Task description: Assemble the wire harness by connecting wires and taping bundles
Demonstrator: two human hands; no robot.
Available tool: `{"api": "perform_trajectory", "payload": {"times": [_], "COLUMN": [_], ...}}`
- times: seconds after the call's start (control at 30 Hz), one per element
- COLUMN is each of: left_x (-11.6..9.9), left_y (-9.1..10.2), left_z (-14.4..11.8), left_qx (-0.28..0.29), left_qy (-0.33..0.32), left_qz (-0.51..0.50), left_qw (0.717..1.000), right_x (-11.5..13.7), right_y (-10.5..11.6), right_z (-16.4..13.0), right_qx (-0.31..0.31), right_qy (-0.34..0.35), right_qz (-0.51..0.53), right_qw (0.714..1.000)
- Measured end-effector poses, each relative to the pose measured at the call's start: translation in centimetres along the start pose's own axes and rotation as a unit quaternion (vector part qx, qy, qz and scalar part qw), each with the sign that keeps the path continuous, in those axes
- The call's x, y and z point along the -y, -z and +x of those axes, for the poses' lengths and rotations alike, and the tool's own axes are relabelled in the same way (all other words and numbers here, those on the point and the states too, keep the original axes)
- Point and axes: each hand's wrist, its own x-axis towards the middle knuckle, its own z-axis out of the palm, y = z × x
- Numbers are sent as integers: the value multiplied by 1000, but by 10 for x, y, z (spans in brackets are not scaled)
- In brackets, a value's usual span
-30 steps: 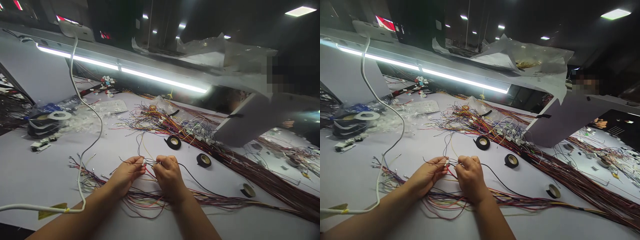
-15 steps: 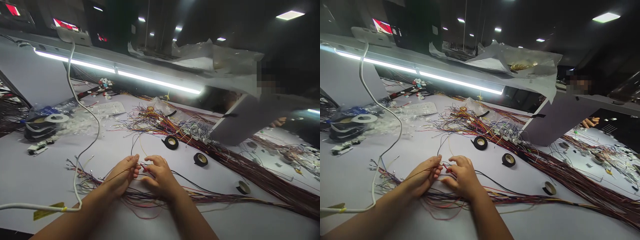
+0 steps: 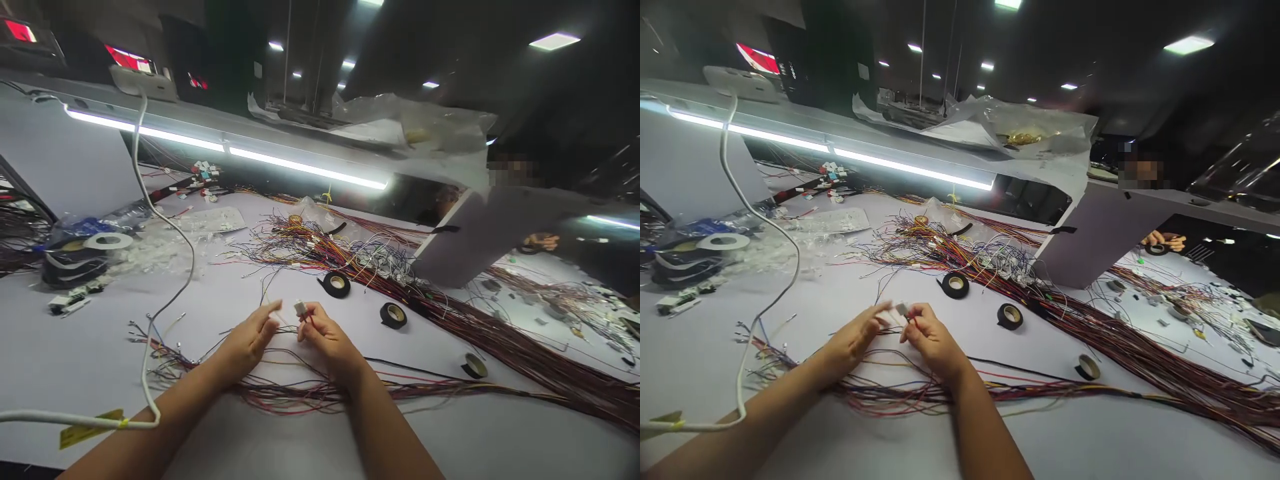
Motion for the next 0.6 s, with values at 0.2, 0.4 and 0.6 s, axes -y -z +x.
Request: {"api": "perform_trajectory", "payload": {"times": [0.2, 0.4, 0.6], "left_x": [15, 10, -31], "left_y": [47, 87, -9], "left_z": [-6, -27, -42], "left_qx": [181, -44, 140], "left_qy": [2, -82, -382], "left_qz": [371, 428, 317], "left_qw": [911, 899, 857], "right_x": [-19, -33, -34], "right_y": [-19, -37, -38], "right_z": [9, 24, 20], "right_qx": [-55, -112, -87], "right_qy": [-136, -135, -156], "right_qz": [143, 79, 97], "right_qw": [979, 981, 979]}}
